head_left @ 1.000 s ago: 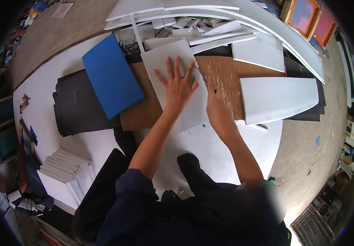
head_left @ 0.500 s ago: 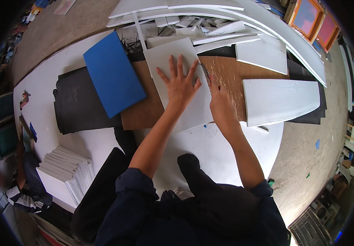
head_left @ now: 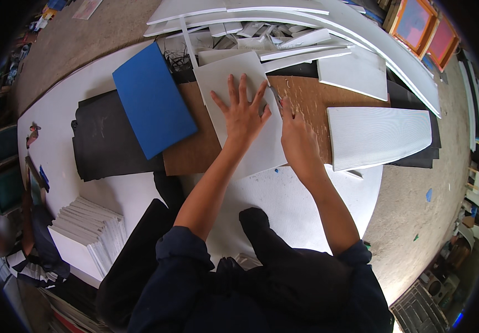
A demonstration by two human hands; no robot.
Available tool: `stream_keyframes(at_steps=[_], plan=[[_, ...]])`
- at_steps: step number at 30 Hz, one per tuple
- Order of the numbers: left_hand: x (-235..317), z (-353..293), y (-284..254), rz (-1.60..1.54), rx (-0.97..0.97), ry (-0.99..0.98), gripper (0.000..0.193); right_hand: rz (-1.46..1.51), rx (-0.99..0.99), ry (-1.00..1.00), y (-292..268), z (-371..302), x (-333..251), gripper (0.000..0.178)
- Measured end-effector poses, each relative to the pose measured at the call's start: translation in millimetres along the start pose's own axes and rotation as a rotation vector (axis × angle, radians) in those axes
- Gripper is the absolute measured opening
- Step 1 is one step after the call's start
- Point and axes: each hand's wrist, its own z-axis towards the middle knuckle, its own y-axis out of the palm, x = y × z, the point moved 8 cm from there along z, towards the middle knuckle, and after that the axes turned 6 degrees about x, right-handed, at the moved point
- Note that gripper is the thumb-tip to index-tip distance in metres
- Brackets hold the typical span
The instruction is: The person sits on the floor in a workshop and uses a utility knife to cut white foam sheets. They use a blue rectangular board as a guide to ensure straight cuts, repeatedly scoring and snapping the foam. The person handles multiple foam pieces, aligning them with the guide and cutting them into smaller sections.
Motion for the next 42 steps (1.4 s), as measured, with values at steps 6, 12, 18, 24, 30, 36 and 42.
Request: stream_keyframes(at_steps=[6, 12, 18, 24, 30, 36, 42], plan=[[0, 1, 0, 0.037, 0.033, 0.01, 0.056, 0.021, -0.014, -0.003, -3, 6, -4, 0.049], [0, 0, -1, -0.014, 0.025, 0.002, 0.052, -0.034, -0.012, -0.004, -3, 7, -2, 0.046], [-3, 1, -3, -0.032, 0.015, -0.014, 0.053, 0.001, -0.102, -0.189, -9, 35, -7, 0.026], [-1, 2, -7, -0.07, 0.022, -0.006, 0.056, -0.136, -0.204, -0.262, -1, 62, -1, 0.016], [-3, 1, -7, -0.071, 0.042, -0.015, 0.058, -0.111, -0.395, -0.129, 17, 66, -1, 0.021], [-4, 0, -6, -0.077, 0.025, -0.023, 0.057, -0.278, -0.474, -0.099, 23, 70, 1, 0.026], [-4, 0, -6, -0.088, 0.038, -0.04, 0.055, -0.158, -0.606, 0.071, 23, 70, 5, 0.027]])
